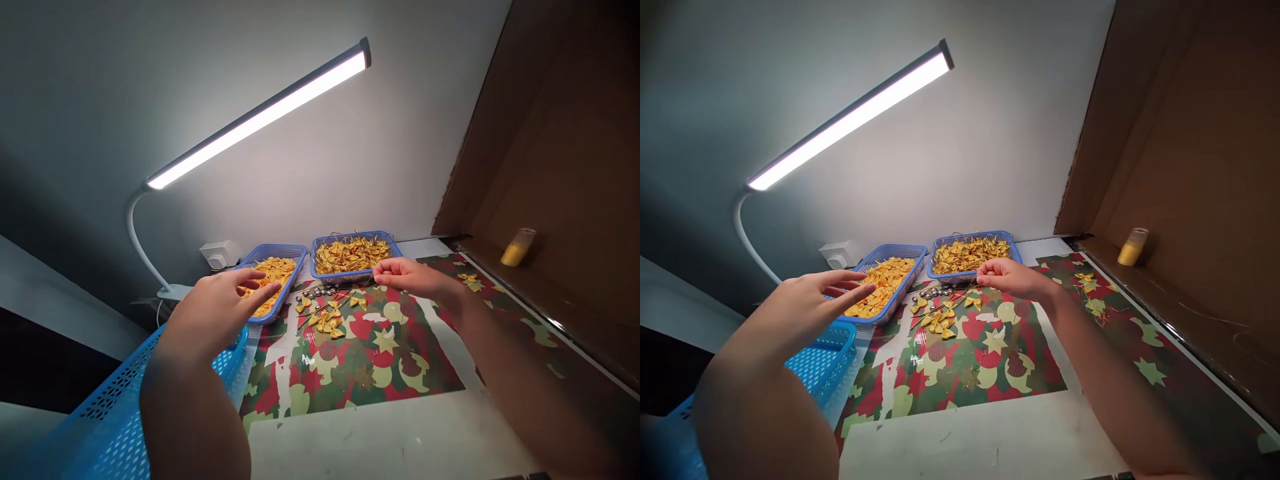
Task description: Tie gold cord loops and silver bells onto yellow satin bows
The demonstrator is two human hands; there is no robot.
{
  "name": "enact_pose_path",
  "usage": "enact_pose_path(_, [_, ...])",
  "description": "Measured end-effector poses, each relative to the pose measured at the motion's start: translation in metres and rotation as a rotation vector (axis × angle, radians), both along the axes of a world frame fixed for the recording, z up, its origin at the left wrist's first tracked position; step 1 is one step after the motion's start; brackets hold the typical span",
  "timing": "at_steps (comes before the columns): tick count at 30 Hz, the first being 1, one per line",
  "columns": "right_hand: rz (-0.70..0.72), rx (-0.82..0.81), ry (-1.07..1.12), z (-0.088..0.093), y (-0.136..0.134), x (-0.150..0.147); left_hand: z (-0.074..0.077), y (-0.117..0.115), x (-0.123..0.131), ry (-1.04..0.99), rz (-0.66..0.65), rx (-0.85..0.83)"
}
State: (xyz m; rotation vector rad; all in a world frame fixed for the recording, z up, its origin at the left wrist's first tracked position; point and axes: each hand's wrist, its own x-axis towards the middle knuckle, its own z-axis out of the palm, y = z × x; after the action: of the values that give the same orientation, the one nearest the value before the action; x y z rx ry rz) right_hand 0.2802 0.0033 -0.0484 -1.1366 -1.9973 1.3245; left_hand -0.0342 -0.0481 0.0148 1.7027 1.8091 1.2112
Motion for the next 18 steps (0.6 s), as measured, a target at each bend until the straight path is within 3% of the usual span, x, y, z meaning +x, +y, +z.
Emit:
enact_pose_path(1, [0.023,0.004,0.026,0.003,-0.002,0.000,0.001,-0.004,0.005,-0.002,-0.032,0.081])
enact_pose_path(3, [0.076,0.022,0.077,0.007,-0.006,0.000,0.000,-0.007,0.022,-0.009,-0.222,0.193])
enact_pose_path(7, [0.122,0.064,0.159,0.010,-0.014,-0.002,-0.022,0.009,0.068,-0.017,-0.734,0.077])
enact_pose_path(9, [0.123,0.070,0.179,0.010,-0.016,-0.002,-0.036,0.020,0.087,-0.020,-0.889,-0.021])
enact_pose_path(12, [0.125,0.059,0.190,0.010,-0.017,-0.002,-0.048,0.027,0.103,-0.100,-0.893,-0.074])
enact_pose_path(18, [0.085,0.025,0.245,0.012,-0.017,-0.003,-0.052,0.025,0.111,-0.336,-0.805,-0.077])
